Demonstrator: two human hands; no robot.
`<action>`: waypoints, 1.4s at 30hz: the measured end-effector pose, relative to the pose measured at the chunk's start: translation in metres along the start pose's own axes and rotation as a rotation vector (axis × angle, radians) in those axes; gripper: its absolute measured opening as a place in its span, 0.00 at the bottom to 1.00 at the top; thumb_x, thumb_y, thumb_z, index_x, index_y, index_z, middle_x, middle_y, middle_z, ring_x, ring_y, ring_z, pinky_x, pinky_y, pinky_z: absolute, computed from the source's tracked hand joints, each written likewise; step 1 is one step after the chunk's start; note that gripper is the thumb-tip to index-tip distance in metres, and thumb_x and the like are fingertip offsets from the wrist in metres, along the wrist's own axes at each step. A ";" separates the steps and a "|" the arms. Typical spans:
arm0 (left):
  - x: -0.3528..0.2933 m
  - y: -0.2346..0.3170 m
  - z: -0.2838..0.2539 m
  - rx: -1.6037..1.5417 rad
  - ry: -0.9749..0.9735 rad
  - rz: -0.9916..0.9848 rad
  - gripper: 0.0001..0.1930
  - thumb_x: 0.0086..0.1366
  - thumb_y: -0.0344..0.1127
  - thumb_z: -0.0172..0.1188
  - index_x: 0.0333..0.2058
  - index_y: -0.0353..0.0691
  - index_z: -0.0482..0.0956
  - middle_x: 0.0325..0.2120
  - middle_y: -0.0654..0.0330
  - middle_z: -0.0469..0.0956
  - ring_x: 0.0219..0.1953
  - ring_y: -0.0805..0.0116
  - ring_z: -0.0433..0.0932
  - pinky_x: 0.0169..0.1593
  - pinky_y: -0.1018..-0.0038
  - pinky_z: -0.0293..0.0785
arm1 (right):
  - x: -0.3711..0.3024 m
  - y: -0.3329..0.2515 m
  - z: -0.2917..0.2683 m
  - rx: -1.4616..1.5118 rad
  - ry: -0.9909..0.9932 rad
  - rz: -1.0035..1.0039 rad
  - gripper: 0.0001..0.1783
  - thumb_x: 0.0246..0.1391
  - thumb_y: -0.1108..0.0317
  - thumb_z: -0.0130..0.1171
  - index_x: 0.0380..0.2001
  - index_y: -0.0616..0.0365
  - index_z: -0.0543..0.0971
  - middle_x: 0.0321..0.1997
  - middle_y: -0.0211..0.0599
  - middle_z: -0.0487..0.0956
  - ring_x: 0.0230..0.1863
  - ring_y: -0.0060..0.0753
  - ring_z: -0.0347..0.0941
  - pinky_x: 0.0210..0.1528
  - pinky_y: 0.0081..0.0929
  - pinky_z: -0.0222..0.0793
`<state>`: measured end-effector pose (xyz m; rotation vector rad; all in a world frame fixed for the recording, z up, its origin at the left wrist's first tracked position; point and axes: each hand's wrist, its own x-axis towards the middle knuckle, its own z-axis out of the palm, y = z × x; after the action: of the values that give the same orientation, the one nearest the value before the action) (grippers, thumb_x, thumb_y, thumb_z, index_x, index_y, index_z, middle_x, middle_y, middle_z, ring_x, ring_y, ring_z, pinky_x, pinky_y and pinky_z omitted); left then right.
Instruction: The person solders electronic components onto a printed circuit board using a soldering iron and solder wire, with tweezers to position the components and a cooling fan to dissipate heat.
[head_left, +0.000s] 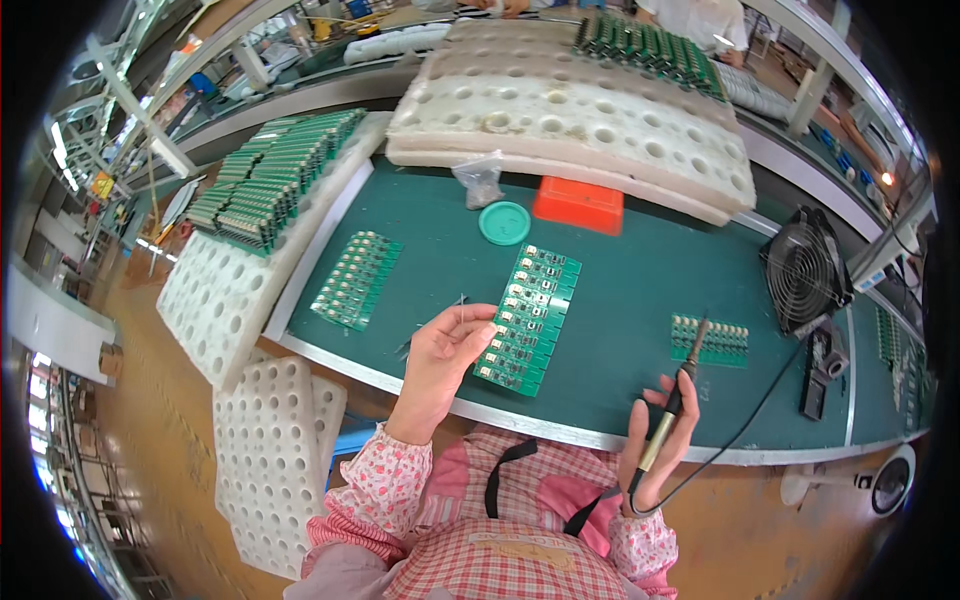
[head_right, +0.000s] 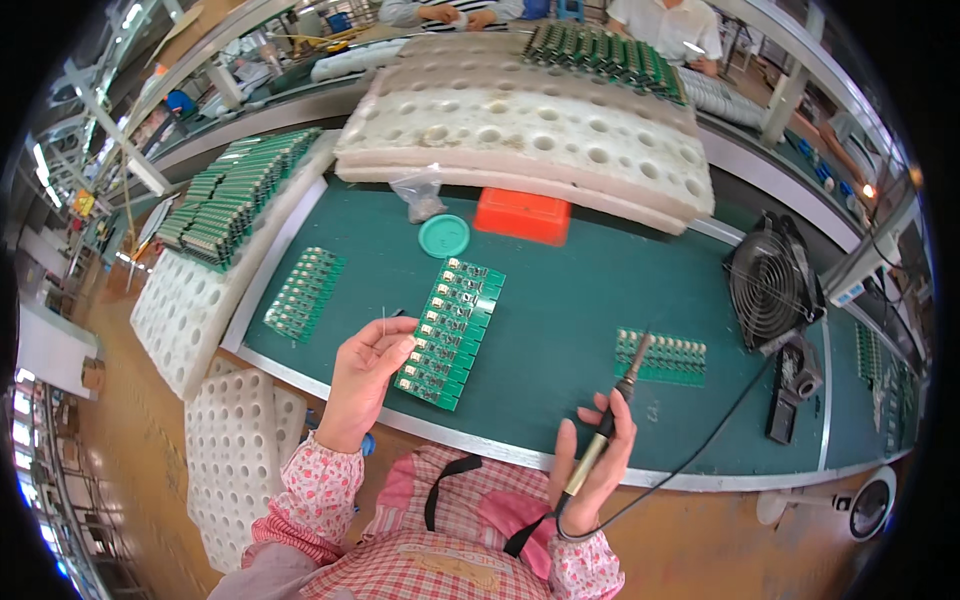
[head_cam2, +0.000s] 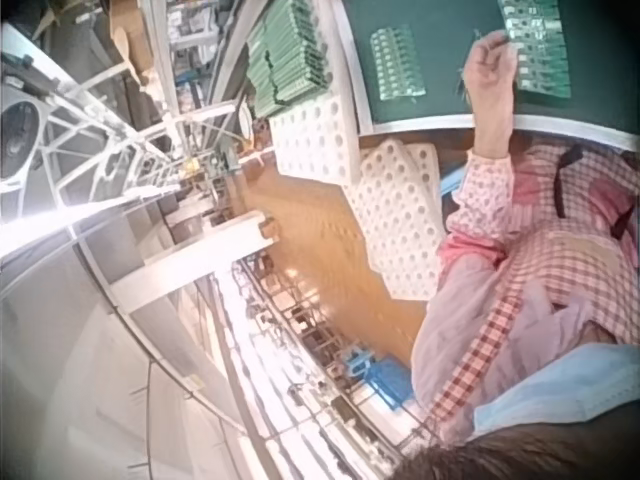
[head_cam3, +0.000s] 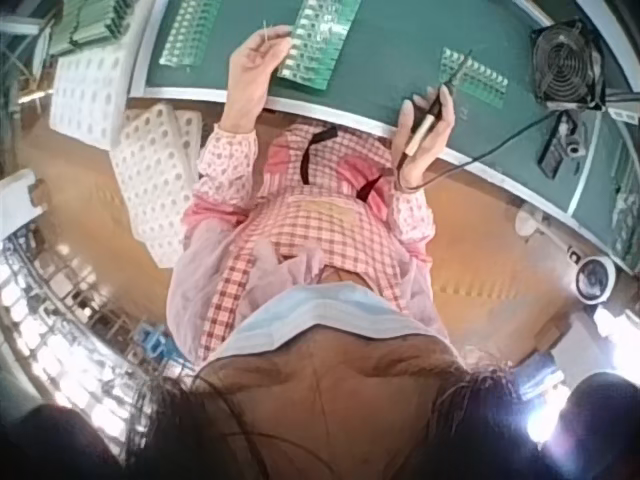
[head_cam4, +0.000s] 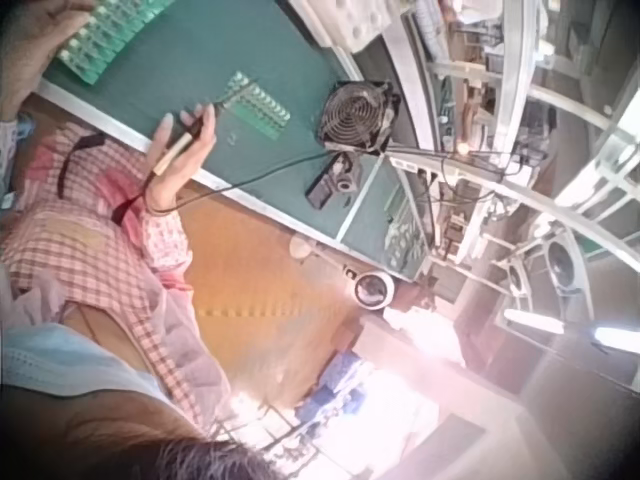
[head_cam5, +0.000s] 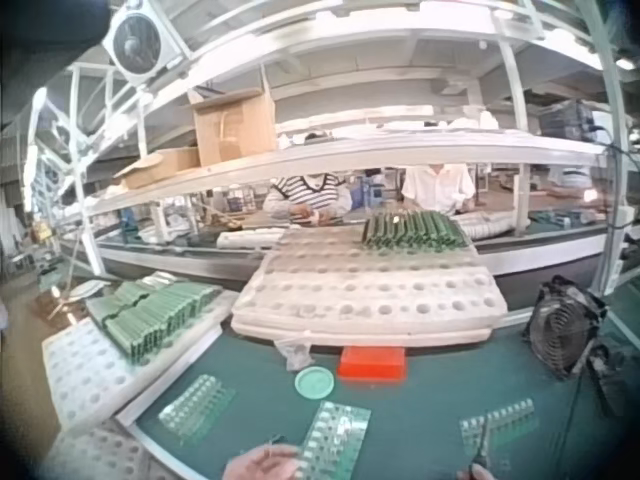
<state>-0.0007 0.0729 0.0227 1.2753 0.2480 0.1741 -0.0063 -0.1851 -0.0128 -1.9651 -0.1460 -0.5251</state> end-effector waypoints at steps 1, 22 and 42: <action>0.001 0.004 -0.006 0.069 0.040 0.035 0.14 0.68 0.26 0.59 0.51 0.30 0.76 0.40 0.61 0.82 0.41 0.79 0.78 0.48 0.81 0.74 | 0.000 0.001 0.000 -0.010 0.001 0.006 0.31 0.59 0.76 0.57 0.65 0.61 0.63 0.55 0.43 0.74 0.46 0.28 0.73 0.53 0.28 0.69; 0.036 0.047 -0.160 1.202 0.310 0.374 0.13 0.62 0.30 0.64 0.45 0.38 0.79 0.33 0.58 0.82 0.26 0.70 0.77 0.33 0.73 0.72 | 0.022 -0.007 -0.024 -0.131 -0.068 0.015 0.33 0.52 0.81 0.63 0.62 0.62 0.66 0.49 0.43 0.74 0.43 0.33 0.74 0.49 0.31 0.72; 0.030 -0.024 0.120 1.253 -0.353 0.655 0.29 0.50 0.46 0.74 0.46 0.34 0.77 0.45 0.54 0.77 0.49 0.55 0.75 0.51 0.60 0.67 | 0.075 0.022 -0.046 -0.254 -0.339 -0.151 0.31 0.46 0.72 0.70 0.55 0.55 0.71 0.51 0.51 0.74 0.52 0.60 0.71 0.59 0.46 0.68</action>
<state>0.0613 -0.0369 0.0300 2.5748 -0.4720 0.3711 0.0550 -0.2452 0.0171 -2.2938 -0.4626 -0.3133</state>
